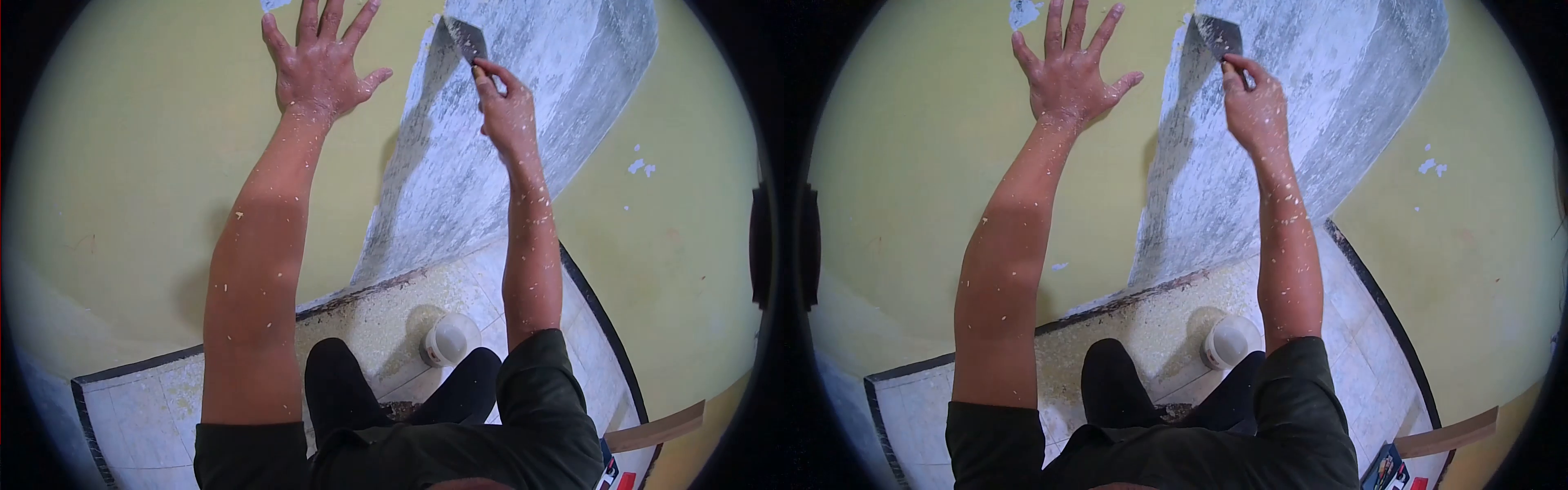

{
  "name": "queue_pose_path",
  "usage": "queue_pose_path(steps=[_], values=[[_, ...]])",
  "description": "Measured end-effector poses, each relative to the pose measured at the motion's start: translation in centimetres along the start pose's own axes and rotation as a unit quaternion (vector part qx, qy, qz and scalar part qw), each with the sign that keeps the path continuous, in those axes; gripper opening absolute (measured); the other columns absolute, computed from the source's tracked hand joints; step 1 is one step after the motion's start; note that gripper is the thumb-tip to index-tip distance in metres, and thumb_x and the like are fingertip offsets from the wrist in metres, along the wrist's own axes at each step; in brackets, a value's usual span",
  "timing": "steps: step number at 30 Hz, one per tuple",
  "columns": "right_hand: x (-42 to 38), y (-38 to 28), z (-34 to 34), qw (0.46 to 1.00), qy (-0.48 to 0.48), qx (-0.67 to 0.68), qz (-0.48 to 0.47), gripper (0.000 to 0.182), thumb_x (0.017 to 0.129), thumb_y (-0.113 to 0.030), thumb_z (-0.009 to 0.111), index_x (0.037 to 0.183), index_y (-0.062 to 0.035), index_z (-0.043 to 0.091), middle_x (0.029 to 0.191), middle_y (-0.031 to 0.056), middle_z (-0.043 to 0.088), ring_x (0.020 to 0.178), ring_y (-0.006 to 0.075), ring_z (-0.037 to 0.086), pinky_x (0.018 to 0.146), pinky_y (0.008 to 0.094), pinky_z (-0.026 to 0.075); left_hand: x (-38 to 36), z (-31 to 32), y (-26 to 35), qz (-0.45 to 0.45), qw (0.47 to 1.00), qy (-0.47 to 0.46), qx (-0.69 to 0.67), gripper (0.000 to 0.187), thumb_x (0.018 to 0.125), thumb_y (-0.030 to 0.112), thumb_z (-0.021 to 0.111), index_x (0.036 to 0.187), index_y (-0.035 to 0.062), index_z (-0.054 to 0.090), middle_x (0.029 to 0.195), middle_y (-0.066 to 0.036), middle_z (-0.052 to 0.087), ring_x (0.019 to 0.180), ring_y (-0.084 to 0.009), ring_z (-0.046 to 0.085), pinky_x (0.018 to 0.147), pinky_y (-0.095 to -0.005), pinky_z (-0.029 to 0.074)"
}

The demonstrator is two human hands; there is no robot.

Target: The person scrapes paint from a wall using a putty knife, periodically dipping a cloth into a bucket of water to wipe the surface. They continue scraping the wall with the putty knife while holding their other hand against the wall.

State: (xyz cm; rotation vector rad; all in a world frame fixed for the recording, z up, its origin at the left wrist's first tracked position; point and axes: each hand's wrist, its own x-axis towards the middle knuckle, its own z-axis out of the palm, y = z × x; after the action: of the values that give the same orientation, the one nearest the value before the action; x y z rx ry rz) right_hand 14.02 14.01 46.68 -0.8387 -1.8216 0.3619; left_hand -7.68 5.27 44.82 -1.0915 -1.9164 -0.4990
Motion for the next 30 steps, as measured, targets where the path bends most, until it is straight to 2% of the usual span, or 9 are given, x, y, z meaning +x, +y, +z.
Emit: queue_pose_path(steps=[5, 8, 17, 20, 24, 25, 26, 27, 30], values=[[0.5, -0.3, 0.6, 0.998, 0.029, -0.039, -0.031, 0.033, 0.099, -0.031, 0.06, 0.121, -0.0104, 0.072, 0.101, 0.017, 0.074, 0.087, 0.0246, 0.07, 0.079, 0.0413, 0.055, 0.4, 0.2, -0.2, -0.001, 1.0, 0.019, -0.007, 0.1, 0.081, 0.085, 0.046, 0.161, 0.0377, 0.008, 0.17, -0.007, -0.009, 0.155, -0.0345, -0.012, 0.113, -0.075, -0.009], [1.0, -2.3, -0.7, 0.996, -0.025, 0.034, 0.081, 0.033, 0.098, -0.031, 0.061, 0.121, -0.0109, 0.072, 0.103, 0.0172, 0.075, 0.091, 0.0259, 0.071, 0.082, 0.0417, 0.055, 0.3, 0.0, -0.2, -0.007, 1.0, -0.004, 0.016, 0.1, 0.082, 0.085, 0.046, 0.161, 0.0377, 0.007, 0.17, -0.007, -0.01, 0.155, -0.0346, -0.013, 0.113, -0.0752, -0.009], [2.7, -1.5, 0.1, 0.998, 0.044, 0.02, -0.033, 0.033, 0.098, -0.032, 0.059, 0.12, -0.0117, 0.072, 0.108, 0.0183, 0.074, 0.102, 0.0296, 0.072, 0.09, 0.042, 0.052, 0.4, 0.0, -0.1, -0.008, 1.0, 0.004, 0.009, 0.1, 0.081, 0.085, 0.046, 0.161, 0.0378, 0.007, 0.17, -0.006, -0.011, 0.155, -0.0345, -0.014, 0.113, -0.0755, -0.01], [0.0, 0.5, 0.6, 1.0, 0.022, -0.002, -0.004, 0.033, 0.098, -0.032, 0.059, 0.12, -0.0105, 0.072, 0.107, 0.0184, 0.074, 0.102, 0.0319, 0.071, 0.09, 0.042, 0.053, 0.3, -0.4, 0.0, -0.01, 1.0, -0.01, 0.017, 0.101, 0.081, 0.085, 0.046, 0.161, 0.0379, 0.007, 0.17, -0.007, -0.011, 0.155, -0.0341, -0.014, 0.112, -0.0755, -0.01], [3.5, -0.3, 0.8, 0.993, 0.077, -0.029, -0.085, 0.032, 0.098, -0.031, 0.058, 0.118, -0.0102, 0.073, 0.105, 0.0181, 0.074, 0.098, 0.0288, 0.072, 0.083, 0.0447, 0.054, 0.3, 0.2, -0.1, -0.006, 1.0, 0.001, 0.015, 0.101, 0.081, 0.086, 0.046, 0.161, 0.0384, 0.007, 0.17, -0.007, -0.011, 0.155, -0.034, -0.014, 0.112, -0.076, -0.01], [4.7, -1.5, 0.2, 0.995, 0.06, -0.019, -0.077, 0.031, 0.098, -0.03, 0.058, 0.117, -0.0111, 0.073, 0.1, 0.0185, 0.075, 0.096, 0.0284, 0.073, 0.081, 0.0454, 0.054, 0.3, 0.4, -0.1, -0.001, 1.0, 0.024, 0.005, 0.102, 0.08, 0.085, 0.049, 0.161, 0.0369, 0.009, 0.17, -0.008, -0.009, 0.155, -0.0342, -0.013, 0.113, -0.0753, -0.01], [3.7, -4.2, -1.3, 0.997, -0.006, 0.045, 0.057, 0.031, 0.097, -0.029, 0.059, 0.118, -0.0101, 0.073, 0.097, 0.0184, 0.075, 0.094, 0.0296, 0.073, 0.081, 0.0448, 0.054, 0.3, 0.6, -0.2, 0.002, 0.999, 0.048, -0.006, 0.103, 0.079, 0.083, 0.051, 0.161, 0.0353, 0.012, 0.17, -0.009, -0.008, 0.155, -0.0344, -0.012, 0.113, -0.0746, -0.01], [3.4, -3.9, -1.7, 0.998, -0.01, 0.036, 0.052, 0.031, 0.097, -0.029, 0.059, 0.118, -0.0099, 0.073, 0.099, 0.018, 0.075, 0.096, 0.0295, 0.073, 0.082, 0.0444, 0.054, 0.3, 0.9, -0.1, 0.002, 0.999, 0.048, -0.007, 0.103, 0.079, 0.083, 0.051, 0.161, 0.0353, 0.012, 0.17, -0.009, -0.008, 0.155, -0.0344, -0.012, 0.113, -0.0746, -0.01], [2.4, -0.9, -0.8, 0.999, 0.021, -0.008, -0.025, 0.031, 0.097, -0.028, 0.059, 0.118, -0.0099, 0.072, 0.105, 0.0175, 0.074, 0.101, 0.0292, 0.072, 0.085, 0.0431, 0.054, 0.2, 1.0, 0.1, -0.004, 0.993, 0.112, 0.026, 0.099, 0.075, 0.089, 0.05, 0.158, 0.0461, 0.02, 0.17, 0.0, 0.004, 0.156, -0.0311, 0.003, 0.11, -0.0786, 0.004]])
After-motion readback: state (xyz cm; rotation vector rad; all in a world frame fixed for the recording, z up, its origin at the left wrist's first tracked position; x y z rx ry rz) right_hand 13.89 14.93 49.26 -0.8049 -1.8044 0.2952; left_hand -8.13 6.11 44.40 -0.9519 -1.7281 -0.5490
